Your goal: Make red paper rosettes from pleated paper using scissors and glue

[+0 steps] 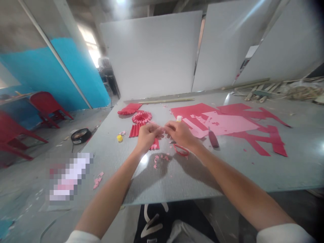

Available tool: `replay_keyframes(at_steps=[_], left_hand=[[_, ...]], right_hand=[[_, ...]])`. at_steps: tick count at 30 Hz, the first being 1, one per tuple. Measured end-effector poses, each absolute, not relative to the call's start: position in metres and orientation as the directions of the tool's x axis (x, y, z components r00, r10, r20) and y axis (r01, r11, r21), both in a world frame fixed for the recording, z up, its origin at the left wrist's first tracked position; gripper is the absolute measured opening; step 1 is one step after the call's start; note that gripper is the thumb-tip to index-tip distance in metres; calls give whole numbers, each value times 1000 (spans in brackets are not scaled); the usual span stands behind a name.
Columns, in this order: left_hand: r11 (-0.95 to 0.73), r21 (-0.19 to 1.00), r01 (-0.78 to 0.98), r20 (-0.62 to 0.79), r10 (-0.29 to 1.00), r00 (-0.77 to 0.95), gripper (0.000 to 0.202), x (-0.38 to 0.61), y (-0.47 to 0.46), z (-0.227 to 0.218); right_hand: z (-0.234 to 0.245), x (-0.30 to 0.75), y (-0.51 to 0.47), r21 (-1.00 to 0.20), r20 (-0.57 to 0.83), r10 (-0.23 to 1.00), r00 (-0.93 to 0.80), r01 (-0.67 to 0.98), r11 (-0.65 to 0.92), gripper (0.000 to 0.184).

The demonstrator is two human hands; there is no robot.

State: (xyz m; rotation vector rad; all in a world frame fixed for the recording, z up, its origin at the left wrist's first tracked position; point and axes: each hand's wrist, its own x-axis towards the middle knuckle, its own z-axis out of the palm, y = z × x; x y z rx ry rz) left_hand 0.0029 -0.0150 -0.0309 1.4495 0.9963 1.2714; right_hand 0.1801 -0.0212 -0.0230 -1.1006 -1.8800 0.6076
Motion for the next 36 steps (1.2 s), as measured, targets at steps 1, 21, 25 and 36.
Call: replay_keyframes(at_steps=[1, 21, 25, 36], left_hand=[[-238, 971, 3, 235, 961, 147, 34, 3, -15, -31], [-248, 963, 108, 233, 963, 133, 28, 1, -14, -32], [-238, 959, 155, 210, 962, 175, 33, 1, -14, -33], [-368, 892, 265, 346, 930, 127, 21, 1, -11, -36]], right_hand=[[-22, 181, -21, -737, 433, 864, -256, 451, 503, 23], [-20, 182, -21, -726, 436, 865, -249, 471, 502, 19], [-21, 182, -20, -691, 464, 855, -232, 509, 513, 17], [-20, 182, -20, -737, 408, 859, -308, 444, 509, 23]])
